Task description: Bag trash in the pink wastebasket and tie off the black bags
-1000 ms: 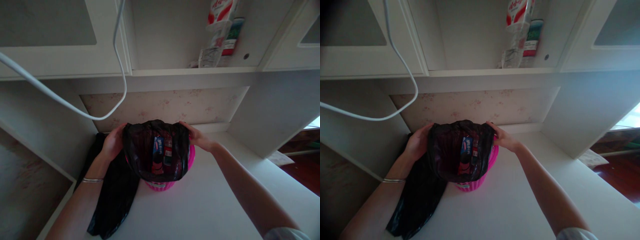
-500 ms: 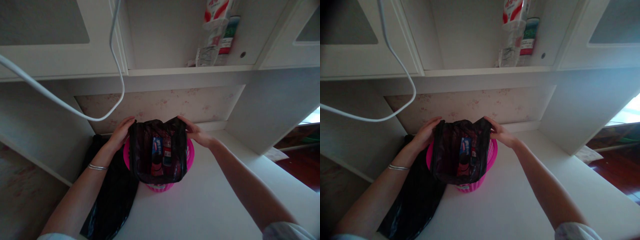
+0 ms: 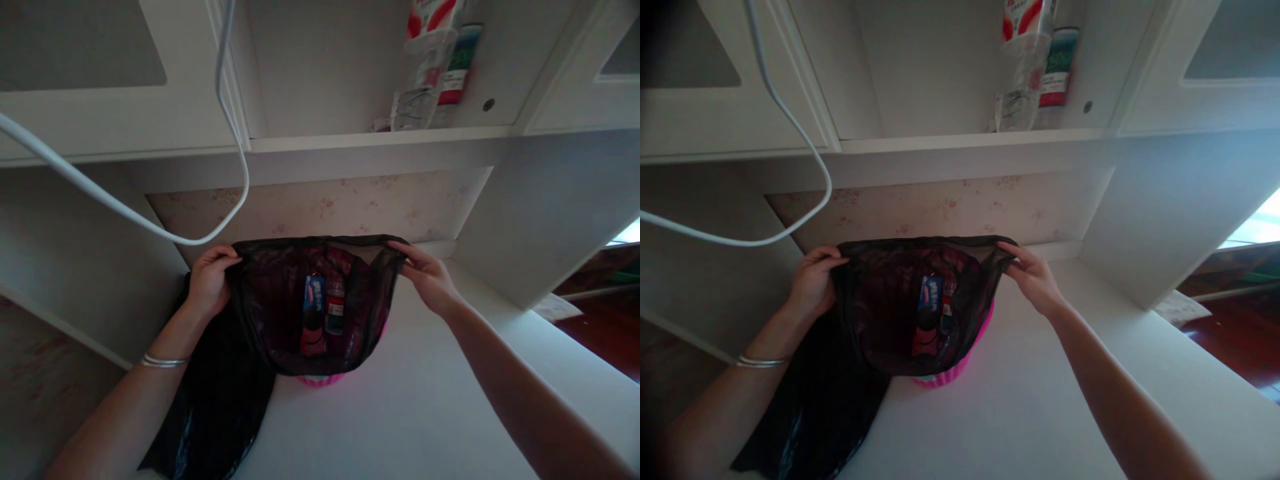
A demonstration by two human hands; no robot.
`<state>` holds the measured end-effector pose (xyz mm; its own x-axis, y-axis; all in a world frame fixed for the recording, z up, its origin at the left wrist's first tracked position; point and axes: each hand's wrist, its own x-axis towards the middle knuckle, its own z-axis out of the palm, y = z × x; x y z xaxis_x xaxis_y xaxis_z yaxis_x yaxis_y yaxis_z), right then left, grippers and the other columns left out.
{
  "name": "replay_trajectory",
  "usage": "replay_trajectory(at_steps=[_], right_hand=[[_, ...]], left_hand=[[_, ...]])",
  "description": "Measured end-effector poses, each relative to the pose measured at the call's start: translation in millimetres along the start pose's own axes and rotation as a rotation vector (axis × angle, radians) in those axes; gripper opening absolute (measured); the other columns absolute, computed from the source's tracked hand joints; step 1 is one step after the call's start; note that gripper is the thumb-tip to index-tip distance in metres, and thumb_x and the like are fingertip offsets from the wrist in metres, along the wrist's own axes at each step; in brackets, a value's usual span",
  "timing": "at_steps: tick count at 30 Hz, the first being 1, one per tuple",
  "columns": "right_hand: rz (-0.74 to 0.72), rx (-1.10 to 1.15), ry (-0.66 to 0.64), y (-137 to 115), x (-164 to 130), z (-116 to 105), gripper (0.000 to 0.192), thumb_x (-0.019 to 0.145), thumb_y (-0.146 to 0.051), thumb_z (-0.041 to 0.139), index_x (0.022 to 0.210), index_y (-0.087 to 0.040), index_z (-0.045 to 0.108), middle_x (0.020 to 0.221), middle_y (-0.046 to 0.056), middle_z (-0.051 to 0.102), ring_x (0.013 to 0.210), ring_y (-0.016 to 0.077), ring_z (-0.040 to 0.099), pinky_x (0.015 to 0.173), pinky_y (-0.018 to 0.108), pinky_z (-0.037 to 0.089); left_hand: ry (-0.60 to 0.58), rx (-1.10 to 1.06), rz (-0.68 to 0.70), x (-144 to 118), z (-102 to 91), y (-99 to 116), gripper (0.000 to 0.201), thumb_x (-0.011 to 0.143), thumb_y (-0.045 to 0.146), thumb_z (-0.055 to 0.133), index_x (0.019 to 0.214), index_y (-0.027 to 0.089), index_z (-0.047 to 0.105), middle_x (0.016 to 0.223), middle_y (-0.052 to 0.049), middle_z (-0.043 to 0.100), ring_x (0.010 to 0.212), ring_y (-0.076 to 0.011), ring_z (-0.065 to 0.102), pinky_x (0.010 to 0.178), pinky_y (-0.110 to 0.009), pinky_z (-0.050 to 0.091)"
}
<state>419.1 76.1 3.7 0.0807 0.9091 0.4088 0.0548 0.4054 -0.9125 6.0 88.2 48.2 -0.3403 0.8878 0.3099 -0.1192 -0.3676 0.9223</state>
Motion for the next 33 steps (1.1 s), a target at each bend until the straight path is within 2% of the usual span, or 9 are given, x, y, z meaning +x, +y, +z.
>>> replay_trajectory(at_steps=[4,7,10,13,15,17,22,26,33], right_hand=[[0.116,-0.035,0.071,1,-26,-41,0.022,0.072,-0.044,0.088,0.083,-0.029,0.078,0.135,0.004,0.073,0.133,0.0373,0.062,0.124,0.065,0.035],[0.09,-0.122,-0.151,-10,-44,-57,0.051,0.077,-0.043,0.088,0.125,-0.045,0.073,0.161,0.0,0.053,0.143,0.0365,0.055,0.115,0.061,0.049],[-0.113,-0.403,-0.404,-21,-54,-52,0.079,0.082,-0.041,0.086,0.151,-0.056,0.05,0.177,-0.005,0.021,0.158,0.0365,0.033,0.121,0.061,0.044],[-0.307,-0.613,-0.442,-21,-51,-37,0.048,0.086,-0.041,0.083,0.133,-0.044,0.071,0.178,-0.004,0.017,0.161,0.0383,0.024,0.128,0.061,0.031],[-0.373,-0.587,-0.375,-16,-45,-32,0.019,0.091,-0.042,0.078,0.108,-0.034,0.081,0.175,-0.001,0.025,0.157,0.0381,0.034,0.127,0.059,0.035],[-0.372,-0.531,-0.294,-13,-38,-31,0.016,0.093,-0.045,0.074,0.092,-0.029,0.079,0.17,0.003,0.037,0.152,0.037,0.044,0.125,0.058,0.038],[-0.215,-0.4,-0.222,-29,-29,-38,0.03,0.087,-0.056,0.078,0.083,-0.026,0.075,0.158,0.007,0.054,0.139,0.0381,0.058,0.116,0.058,0.048],[-0.269,-0.351,-0.199,-53,-26,-41,0.025,0.085,-0.048,0.082,0.077,-0.026,0.074,0.148,0.005,0.064,0.131,0.0339,0.064,0.113,0.052,0.052],[-0.262,-0.49,-0.494,-57,-46,-54,0.019,0.087,-0.048,0.08,0.094,-0.031,0.085,0.165,0.003,0.046,0.148,0.0376,0.05,0.122,0.052,0.044]], left_hand=[[-0.004,0.084,-0.069,-9,-40.6,8,0.015,0.051,0.023,0.085,0.063,0.024,0.076,0.084,-0.001,0.074,0.079,-0.0199,0.065,0.077,-0.03,0.054],[-0.169,0.208,-0.079,-13,-67.3,14,0.02,0.057,0.025,0.083,0.077,0.028,0.084,0.111,-0.005,0.079,0.11,-0.0322,0.068,0.104,-0.043,0.052],[-0.409,0.527,0.101,-11,-87.5,16,0.024,0.071,0.027,0.071,0.087,0.033,0.086,0.138,-0.003,0.072,0.138,-0.0385,0.057,0.126,-0.055,0.031],[-0.566,0.842,0.331,-7,-96.5,12,0.033,0.074,0.025,0.062,0.094,0.033,0.087,0.148,-0.004,0.065,0.141,-0.039,0.055,0.128,-0.058,0.028],[-0.636,0.953,0.422,-8,-97.9,8,0.036,0.075,0.026,0.061,0.1,0.031,0.087,0.152,-0.007,0.06,0.141,-0.0392,0.055,0.125,-0.057,0.035],[-0.666,1.015,0.439,-9,-98.9,6,0.031,0.074,0.03,0.066,0.098,0.029,0.087,0.151,-0.011,0.061,0.137,-0.0408,0.058,0.12,-0.057,0.042],[-0.643,0.915,0.236,-4,-105.4,23,0.021,0.076,0.045,0.073,0.083,0.029,0.085,0.123,-0.011,0.076,0.11,-0.0377,0.073,0.107,-0.056,0.053],[-0.648,0.763,0.185,0,-107.2,45,0.021,0.075,0.05,0.079,0.076,0.03,0.084,0.118,-0.008,0.078,0.104,-0.0326,0.074,0.102,-0.047,0.056],[-1.084,0.611,0.039,-27,-107.6,48,0.011,0.082,0.035,0.083,0.092,0.032,0.087,0.116,-0.004,0.078,0.105,-0.0281,0.073,0.089,-0.034,0.061]])
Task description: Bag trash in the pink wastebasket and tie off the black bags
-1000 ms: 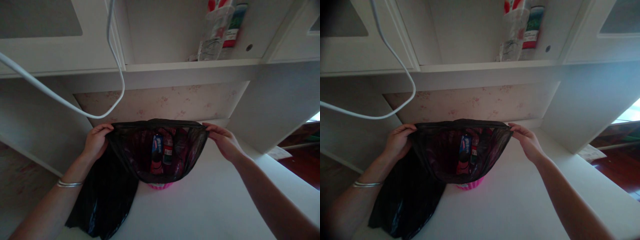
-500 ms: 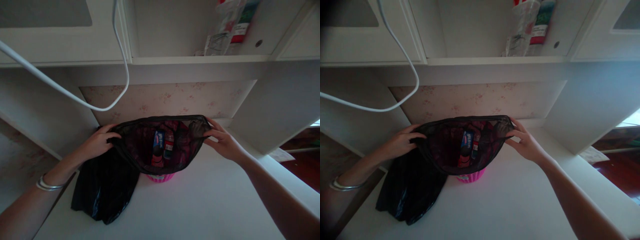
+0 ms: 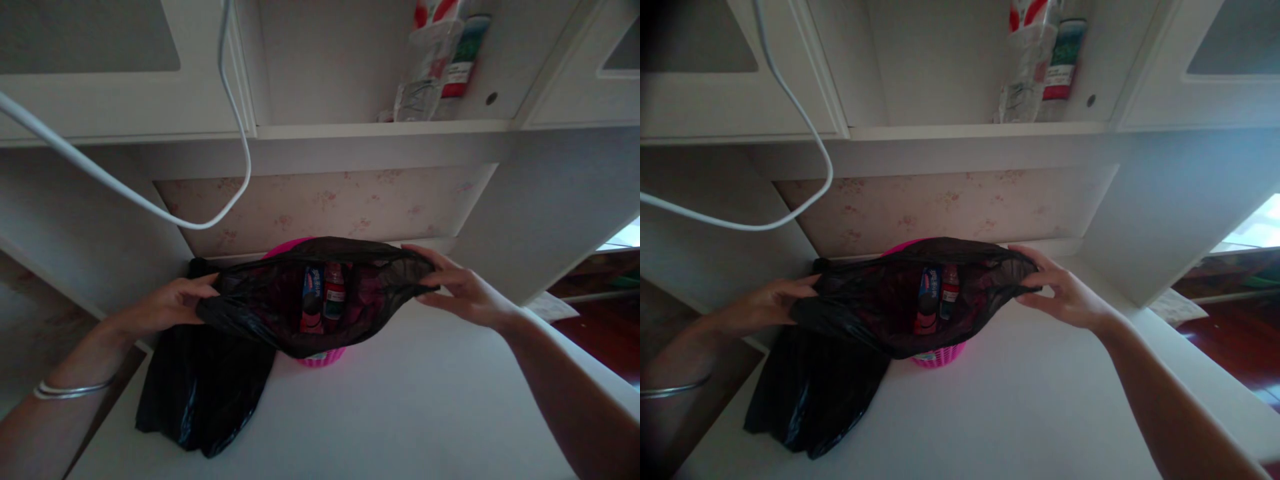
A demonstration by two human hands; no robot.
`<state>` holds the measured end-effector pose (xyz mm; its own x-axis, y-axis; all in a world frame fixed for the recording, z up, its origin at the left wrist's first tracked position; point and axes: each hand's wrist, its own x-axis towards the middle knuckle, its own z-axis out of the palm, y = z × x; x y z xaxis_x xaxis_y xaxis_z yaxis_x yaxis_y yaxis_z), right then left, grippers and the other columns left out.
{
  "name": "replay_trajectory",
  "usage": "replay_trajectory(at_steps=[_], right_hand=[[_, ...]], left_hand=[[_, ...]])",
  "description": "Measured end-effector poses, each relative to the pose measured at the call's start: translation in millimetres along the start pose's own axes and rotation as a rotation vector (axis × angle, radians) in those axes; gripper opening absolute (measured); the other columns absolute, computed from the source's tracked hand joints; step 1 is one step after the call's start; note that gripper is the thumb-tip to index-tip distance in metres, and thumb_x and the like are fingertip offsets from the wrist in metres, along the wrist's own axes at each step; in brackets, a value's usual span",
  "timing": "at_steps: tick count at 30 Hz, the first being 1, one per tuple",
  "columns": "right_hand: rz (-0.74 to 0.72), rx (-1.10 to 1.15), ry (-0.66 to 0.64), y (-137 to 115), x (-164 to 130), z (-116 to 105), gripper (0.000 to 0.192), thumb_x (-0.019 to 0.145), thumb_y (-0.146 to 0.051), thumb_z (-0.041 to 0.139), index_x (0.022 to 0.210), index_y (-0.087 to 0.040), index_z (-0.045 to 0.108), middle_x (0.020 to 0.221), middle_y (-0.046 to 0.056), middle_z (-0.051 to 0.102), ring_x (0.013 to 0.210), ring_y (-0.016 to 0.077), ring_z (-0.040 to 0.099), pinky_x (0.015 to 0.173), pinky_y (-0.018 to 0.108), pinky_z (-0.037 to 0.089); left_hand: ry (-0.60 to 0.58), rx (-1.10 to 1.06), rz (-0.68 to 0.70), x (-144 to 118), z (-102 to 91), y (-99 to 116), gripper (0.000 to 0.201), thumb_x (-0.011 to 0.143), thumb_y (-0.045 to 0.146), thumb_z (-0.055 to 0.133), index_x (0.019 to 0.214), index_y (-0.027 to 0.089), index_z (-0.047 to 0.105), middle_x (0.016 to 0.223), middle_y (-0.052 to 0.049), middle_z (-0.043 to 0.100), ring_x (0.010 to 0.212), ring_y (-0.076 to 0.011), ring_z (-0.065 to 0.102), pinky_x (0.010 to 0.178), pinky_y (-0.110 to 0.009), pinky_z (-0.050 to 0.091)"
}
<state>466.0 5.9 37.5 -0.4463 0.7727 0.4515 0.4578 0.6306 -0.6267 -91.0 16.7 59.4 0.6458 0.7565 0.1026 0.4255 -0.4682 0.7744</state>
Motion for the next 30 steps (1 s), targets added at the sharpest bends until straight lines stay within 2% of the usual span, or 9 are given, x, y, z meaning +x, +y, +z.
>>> replay_trajectory(at_steps=[2,4,8,12,16,20,22,26,30], right_hand=[[0.034,-0.017,-0.084,2,-11,4,0.021,0.089,-0.048,0.078,0.095,-0.03,0.086,0.17,0.002,0.038,0.15,0.0387,0.046,0.124,0.053,0.041],[0.063,0.052,-0.069,0,-19,5,0.018,0.09,-0.047,0.078,0.095,-0.031,0.085,0.172,0.0,0.036,0.151,0.0386,0.045,0.124,0.053,0.042],[0.064,0.426,0.204,-18,-15,-1,0.015,0.082,-0.05,0.083,0.082,-0.035,0.081,0.158,-0.003,0.055,0.15,0.0412,0.047,0.112,0.058,0.054],[0.123,0.621,0.422,-37,8,6,0.027,0.073,-0.058,0.085,0.073,-0.033,0.077,0.145,0.0,0.066,0.146,0.0441,0.05,0.105,0.061,0.057],[0.275,0.738,0.63,-24,36,19,0.025,0.083,-0.056,0.077,0.091,-0.033,0.079,0.117,0.004,0.077,0.134,0.0362,0.062,0.118,0.056,0.047],[0.441,0.818,0.86,10,45,18,0.029,0.086,-0.057,0.074,0.076,-0.03,0.071,0.116,0.004,0.077,0.134,0.0338,0.061,0.115,0.054,0.05],[0.424,0.857,0.824,24,39,16,0.03,0.089,-0.06,0.069,0.081,-0.032,0.071,0.127,0.002,0.075,0.138,0.0328,0.059,0.113,0.056,0.051],[0.286,0.805,0.483,35,25,22,0.039,0.093,-0.069,0.058,0.12,-0.044,0.07,0.146,-0.003,0.067,0.143,0.0304,0.056,0.11,0.057,0.053],[0.203,0.63,0.247,22,34,40,0.069,0.075,-0.071,0.08,0.133,-0.035,0.067,0.148,0.005,0.066,0.141,0.0356,0.057,0.114,0.054,0.051]], left_hand=[[-0.059,-0.055,0.076,-5,10.4,-2,0.011,0.084,0.038,0.083,0.082,0.028,0.086,0.106,-0.005,0.078,0.098,-0.0269,0.072,0.09,-0.036,0.061],[-0.009,-0.118,0.123,-8,19.0,-3,0.023,0.084,0.044,0.084,0.071,0.025,0.083,0.097,-0.006,0.077,0.09,-0.0258,0.071,0.092,-0.041,0.059],[0.419,-0.484,0.034,-2,30.8,5,0.035,0.069,0.057,0.093,0.067,0.024,0.081,0.077,-0.003,0.075,0.07,-0.022,0.068,0.074,-0.039,0.06],[0.826,-0.849,-0.023,25,39.5,18,0.037,0.061,0.051,0.099,0.08,0.025,0.079,0.088,0.002,0.081,0.087,-0.02,0.07,0.082,-0.032,0.06],[1.039,-0.98,-0.087,48,40.5,16,0.012,0.088,0.034,0.081,0.093,0.025,0.074,0.097,0.006,0.081,0.099,-0.0162,0.068,0.092,-0.029,0.057],[1.133,-0.974,-0.111,46,34.4,4,0.006,0.089,0.02,0.072,0.09,0.024,0.068,0.091,0.007,0.079,0.096,-0.0155,0.069,0.093,-0.031,0.055],[1.141,-0.979,-0.1,39,32.7,0,0.01,0.088,0.02,0.074,0.092,0.026,0.066,0.091,0.008,0.078,0.098,-0.015,0.069,0.094,-0.032,0.055],[1.057,-0.945,-0.066,32,41.4,-7,0.014,0.091,0.042,0.076,0.098,0.034,0.067,0.109,0.01,0.079,0.116,-0.0173,0.067,0.094,-0.033,0.055],[0.927,-0.884,-0.118,43,58.8,-11,0.037,0.075,0.047,0.091,0.104,0.031,0.074,0.123,0.002,0.079,0.128,-0.0247,0.065,0.1,-0.036,0.057]])
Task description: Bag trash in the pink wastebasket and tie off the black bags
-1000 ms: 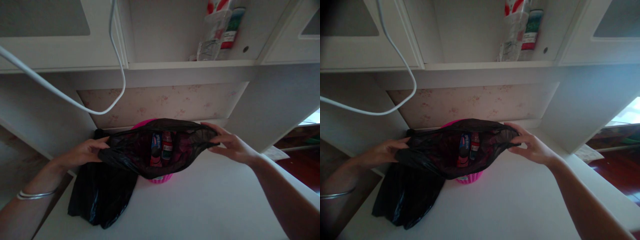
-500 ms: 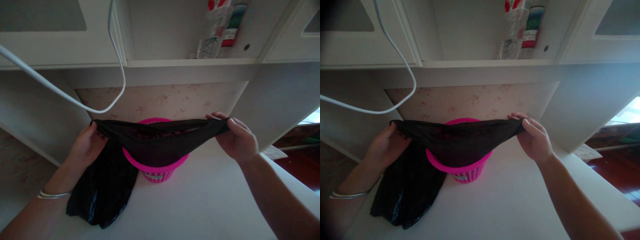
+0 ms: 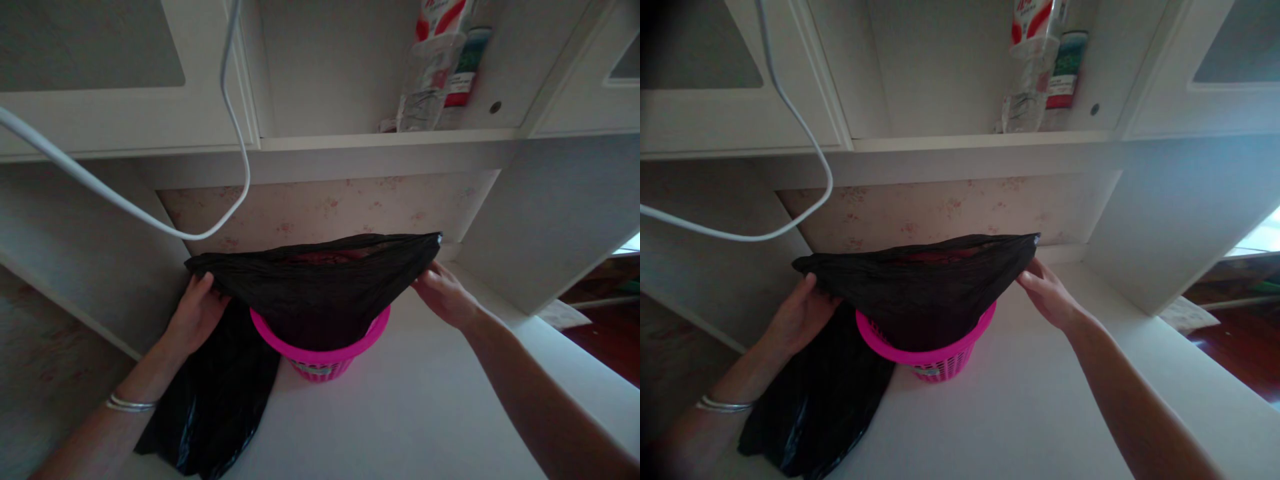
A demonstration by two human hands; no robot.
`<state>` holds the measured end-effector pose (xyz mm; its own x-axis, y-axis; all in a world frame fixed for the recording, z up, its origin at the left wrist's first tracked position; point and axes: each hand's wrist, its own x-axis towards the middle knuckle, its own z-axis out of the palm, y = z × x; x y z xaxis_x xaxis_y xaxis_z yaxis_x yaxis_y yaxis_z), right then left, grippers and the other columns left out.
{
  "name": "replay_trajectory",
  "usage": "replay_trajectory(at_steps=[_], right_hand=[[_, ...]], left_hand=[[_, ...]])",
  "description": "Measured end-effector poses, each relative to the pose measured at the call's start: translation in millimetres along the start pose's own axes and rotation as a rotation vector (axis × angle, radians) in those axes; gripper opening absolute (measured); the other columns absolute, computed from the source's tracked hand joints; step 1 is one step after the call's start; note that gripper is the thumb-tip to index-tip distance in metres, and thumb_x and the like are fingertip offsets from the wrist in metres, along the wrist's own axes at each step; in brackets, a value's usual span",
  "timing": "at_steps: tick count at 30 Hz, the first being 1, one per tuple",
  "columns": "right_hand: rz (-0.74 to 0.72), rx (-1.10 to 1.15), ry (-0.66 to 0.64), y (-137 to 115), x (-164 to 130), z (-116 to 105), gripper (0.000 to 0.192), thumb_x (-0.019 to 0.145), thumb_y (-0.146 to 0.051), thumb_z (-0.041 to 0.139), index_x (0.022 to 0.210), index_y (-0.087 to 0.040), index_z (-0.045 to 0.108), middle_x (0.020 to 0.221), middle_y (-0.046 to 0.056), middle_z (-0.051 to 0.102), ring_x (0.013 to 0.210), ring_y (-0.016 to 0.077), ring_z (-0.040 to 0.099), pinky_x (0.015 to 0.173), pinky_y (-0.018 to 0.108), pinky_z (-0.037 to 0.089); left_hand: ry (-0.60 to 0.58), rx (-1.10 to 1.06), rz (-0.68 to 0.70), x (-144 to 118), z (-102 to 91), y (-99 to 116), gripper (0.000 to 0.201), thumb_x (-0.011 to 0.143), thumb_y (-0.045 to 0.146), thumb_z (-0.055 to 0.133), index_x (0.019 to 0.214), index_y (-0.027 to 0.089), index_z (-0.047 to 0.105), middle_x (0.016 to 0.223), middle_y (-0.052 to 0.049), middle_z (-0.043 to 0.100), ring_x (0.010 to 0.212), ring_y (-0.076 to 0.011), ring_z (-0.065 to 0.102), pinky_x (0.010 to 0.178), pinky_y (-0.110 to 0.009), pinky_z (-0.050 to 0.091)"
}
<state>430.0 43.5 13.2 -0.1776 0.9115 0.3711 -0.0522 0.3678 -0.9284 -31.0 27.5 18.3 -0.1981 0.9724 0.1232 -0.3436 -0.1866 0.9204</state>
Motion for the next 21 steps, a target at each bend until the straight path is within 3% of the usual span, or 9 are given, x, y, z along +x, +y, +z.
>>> replay_trajectory(at_steps=[3,6,10,14,17,19,21], right_hand=[[0.025,-0.067,-0.05,-8,10,21,0.082,0.059,-0.058,0.097,0.131,-0.028,0.07,0.14,0.009,0.071,0.131,0.0383,0.064,0.112,0.056,0.054],[0.047,-0.127,0.063,-14,19,31,0.064,0.058,-0.048,0.1,0.114,-0.027,0.078,0.123,0.007,0.079,0.118,0.038,0.071,0.111,0.061,0.053],[-0.031,-0.05,0.321,-15,21,18,0.037,0.071,-0.052,0.092,0.097,-0.028,0.079,0.113,0.005,0.082,0.119,0.0368,0.072,0.117,0.06,0.049],[-0.104,0.111,0.409,-17,17,-7,0.027,0.094,-0.06,0.066,0.098,-0.036,0.077,0.127,0.0,0.078,0.134,0.0321,0.064,0.116,0.055,0.05],[-0.191,0.156,0.299,-16,13,-13,0.041,0.088,-0.071,0.067,0.122,-0.049,0.072,0.152,-0.008,0.062,0.15,0.0284,0.048,0.12,0.052,0.047],[-0.161,0.091,0.108,-11,12,-9,0.078,0.069,-0.079,0.081,0.138,-0.049,0.064,0.159,-0.003,0.056,0.152,0.0332,0.046,0.116,0.053,0.05],[-0.075,-0.015,-0.073,-6,13,-1,0.102,0.056,-0.075,0.091,0.146,-0.039,0.06,0.154,0.006,0.061,0.144,0.0386,0.054,0.112,0.055,0.054]], left_hand=[[-0.015,0.063,-0.029,3,9.1,-2,0.045,0.065,0.037,0.099,0.101,0.022,0.078,0.118,-0.008,0.081,0.119,-0.0324,0.071,0.098,-0.043,0.062],[0.035,0.032,0.063,9,8.9,8,0.044,0.061,0.034,0.1,0.099,0.023,0.079,0.11,-0.004,0.082,0.115,-0.0302,0.073,0.099,-0.042,0.063],[0.112,-0.022,0.088,15,-7.6,17,0.036,0.065,0.043,0.098,0.092,0.028,0.08,0.103,0.001,0.083,0.119,-0.0302,0.071,0.101,-0.042,0.063],[0.113,-0.058,0.082,15,-25.7,13,0.04,0.075,0.064,0.085,0.096,0.03,0.081,0.115,0.003,0.082,0.138,-0.0326,0.059,0.11,-0.044,0.057],[-0.02,-0.055,0.101,12,-31.9,3,0.066,0.061,0.077,0.087,0.111,0.035,0.079,0.126,0.004,0.079,0.144,-0.0336,0.054,0.115,-0.046,0.053],[-0.102,0.054,0.076,10,-32.1,-7,0.084,0.048,0.077,0.093,0.118,0.035,0.078,0.129,-0.004,0.078,0.138,-0.0387,0.059,0.114,-0.053,0.052],[-0.106,0.199,0.06,10,-28.7,-14,0.087,0.04,0.067,0.1,0.115,0.029,0.079,0.122,-0.01,0.08,0.129,-0.0427,0.066,0.112,-0.059,0.052]])
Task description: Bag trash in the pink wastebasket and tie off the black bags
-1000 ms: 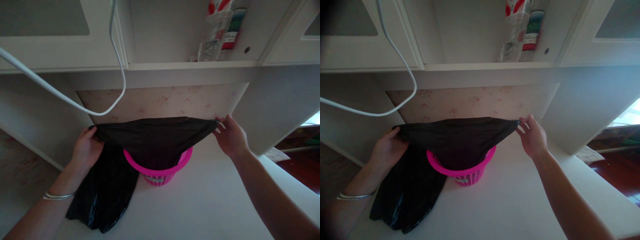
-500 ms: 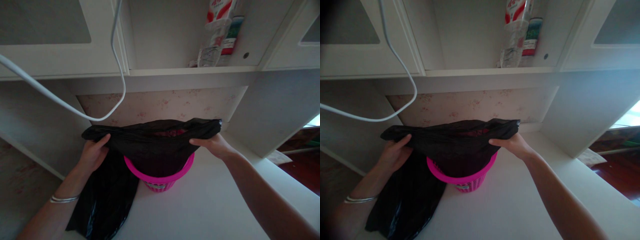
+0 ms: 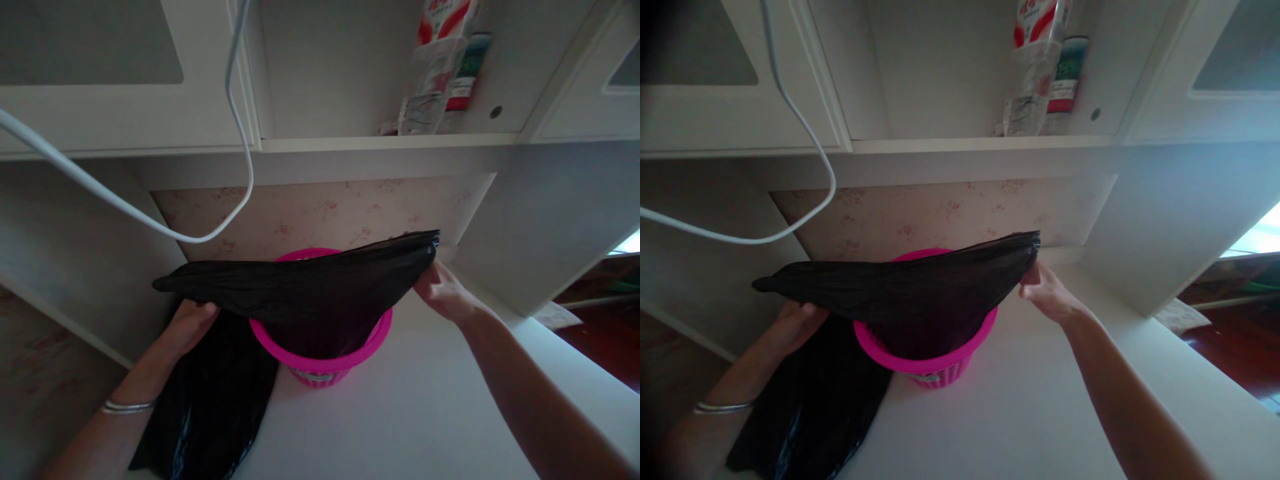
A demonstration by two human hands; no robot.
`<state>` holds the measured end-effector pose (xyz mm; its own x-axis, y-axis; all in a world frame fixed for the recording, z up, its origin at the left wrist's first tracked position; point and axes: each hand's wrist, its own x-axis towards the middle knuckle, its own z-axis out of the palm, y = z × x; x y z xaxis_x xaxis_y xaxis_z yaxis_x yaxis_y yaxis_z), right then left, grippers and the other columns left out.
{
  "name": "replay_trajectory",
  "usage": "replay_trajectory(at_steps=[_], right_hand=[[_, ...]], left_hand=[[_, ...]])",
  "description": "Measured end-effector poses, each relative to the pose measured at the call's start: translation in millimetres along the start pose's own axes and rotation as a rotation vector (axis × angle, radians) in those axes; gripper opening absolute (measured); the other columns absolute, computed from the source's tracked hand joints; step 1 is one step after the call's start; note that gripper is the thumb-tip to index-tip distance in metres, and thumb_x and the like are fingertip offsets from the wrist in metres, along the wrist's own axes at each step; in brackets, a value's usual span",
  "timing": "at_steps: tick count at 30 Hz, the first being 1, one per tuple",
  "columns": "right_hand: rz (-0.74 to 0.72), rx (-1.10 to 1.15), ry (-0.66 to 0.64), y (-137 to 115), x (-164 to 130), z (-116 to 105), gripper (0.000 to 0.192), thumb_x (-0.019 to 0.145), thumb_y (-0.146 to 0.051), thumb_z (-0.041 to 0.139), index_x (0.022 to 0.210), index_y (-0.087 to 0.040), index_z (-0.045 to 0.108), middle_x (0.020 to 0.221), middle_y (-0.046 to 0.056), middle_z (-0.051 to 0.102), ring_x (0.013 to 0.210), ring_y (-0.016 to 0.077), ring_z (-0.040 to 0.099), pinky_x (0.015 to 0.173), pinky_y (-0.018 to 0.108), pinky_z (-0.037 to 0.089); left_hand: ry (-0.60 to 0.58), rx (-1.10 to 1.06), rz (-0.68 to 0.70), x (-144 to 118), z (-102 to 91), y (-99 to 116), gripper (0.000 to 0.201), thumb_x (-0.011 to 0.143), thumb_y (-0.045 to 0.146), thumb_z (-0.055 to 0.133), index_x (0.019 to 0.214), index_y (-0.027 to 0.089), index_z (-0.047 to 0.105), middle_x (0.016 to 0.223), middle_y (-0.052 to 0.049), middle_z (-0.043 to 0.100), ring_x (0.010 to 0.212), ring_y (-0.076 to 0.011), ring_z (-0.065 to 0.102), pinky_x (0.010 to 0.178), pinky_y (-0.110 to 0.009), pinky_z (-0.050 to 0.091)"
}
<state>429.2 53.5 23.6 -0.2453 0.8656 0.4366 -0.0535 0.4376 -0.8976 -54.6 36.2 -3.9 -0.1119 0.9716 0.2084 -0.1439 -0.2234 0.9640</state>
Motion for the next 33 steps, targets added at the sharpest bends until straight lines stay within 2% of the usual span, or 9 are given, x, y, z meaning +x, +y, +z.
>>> replay_trajectory(at_steps=[4,8,11,14,18,21,24,28,33], right_hand=[[0.054,-0.184,-0.138,-4,16,25,0.097,0.065,-0.051,0.097,0.151,-0.03,0.057,0.145,0.009,0.068,0.135,0.0362,0.063,0.119,0.057,0.047],[0.016,-0.358,-0.228,-17,40,64,0.067,0.078,-0.047,0.087,0.139,-0.03,0.067,0.137,0.006,0.073,0.132,0.0344,0.064,0.124,0.06,0.04],[0.043,-0.316,-0.236,-19,52,96,0.041,0.087,-0.053,0.075,0.119,-0.027,0.076,0.124,0.006,0.077,0.12,0.0328,0.069,0.117,0.058,0.049],[0.067,-0.315,-0.149,-19,57,115,0.039,0.091,-0.061,0.069,0.099,-0.023,0.073,0.099,0.006,0.077,0.099,0.0309,0.072,0.097,0.055,0.06],[0.076,-0.316,-0.119,-21,58,107,0.06,0.073,-0.063,0.087,0.113,-0.022,0.069,0.107,0.007,0.075,0.11,0.034,0.068,0.104,0.056,0.056],[0.083,-0.296,-0.049,-24,53,85,0.089,0.057,-0.054,0.098,0.133,-0.02,0.066,0.124,0.01,0.071,0.127,0.0375,0.061,0.117,0.056,0.045],[0.149,-0.256,-0.018,-26,46,67,0.101,0.056,-0.046,0.099,0.146,-0.021,0.06,0.13,0.011,0.07,0.126,0.0361,0.064,0.115,0.055,0.047],[0.219,-0.325,-0.184,-27,39,64,0.084,0.054,-0.039,0.1,0.131,-0.022,0.072,0.126,0.009,0.075,0.121,0.0328,0.067,0.11,0.048,0.053],[0.273,-0.472,-0.348,-27,33,76,0.047,0.055,-0.04,0.097,0.093,-0.022,0.077,0.09,0.002,0.077,0.085,0.025,0.071,0.077,0.037,0.061]], left_hand=[[0.044,0.148,0.04,6,21.2,6,0.064,0.049,0.046,0.104,0.104,0.023,0.081,0.116,-0.008,0.082,0.129,-0.04,0.066,0.122,-0.059,0.042],[0.041,0.268,0.087,9,61.1,26,0.045,0.06,0.055,0.097,0.091,0.025,0.082,0.107,-0.005,0.084,0.117,-0.04,0.072,0.118,-0.059,0.046],[-0.01,0.199,0.042,7,94.1,32,0.05,0.064,0.064,0.092,0.093,0.024,0.083,0.108,-0.006,0.084,0.115,-0.0415,0.073,0.114,-0.06,0.05],[-0.062,0.141,0.046,6,114.4,30,0.054,0.073,0.068,0.084,0.102,0.023,0.083,0.116,-0.008,0.082,0.122,-0.0415,0.07,0.117,-0.059,0.047],[-0.083,0.213,0.063,9,107.5,32,0.06,0.067,0.067,0.089,0.106,0.021,0.082,0.116,-0.012,0.081,0.122,-0.0427,0.07,0.113,-0.058,0.05],[-0.236,0.339,0.081,13,89.5,38,0.065,0.054,0.053,0.1,0.107,0.021,0.082,0.116,-0.013,0.081,0.119,-0.0428,0.072,0.112,-0.057,0.051],[-0.341,0.475,0.068,15,81.1,40,0.051,0.058,0.049,0.098,0.098,0.02,0.083,0.107,-0.013,0.083,0.107,-0.0417,0.076,0.107,-0.057,0.055],[-0.292,0.478,0.104,9,90.5,39,0.04,0.072,0.047,0.088,0.101,0.021,0.081,0.11,-0.009,0.084,0.112,-0.0371,0.075,0.112,-0.053,0.052],[-0.235,0.365,0.141,1,105.0,36,0.042,0.072,0.048,0.087,0.102,0.02,0.079,0.112,-0.009,0.083,0.113,-0.0364,0.074,0.114,-0.055,0.05]])
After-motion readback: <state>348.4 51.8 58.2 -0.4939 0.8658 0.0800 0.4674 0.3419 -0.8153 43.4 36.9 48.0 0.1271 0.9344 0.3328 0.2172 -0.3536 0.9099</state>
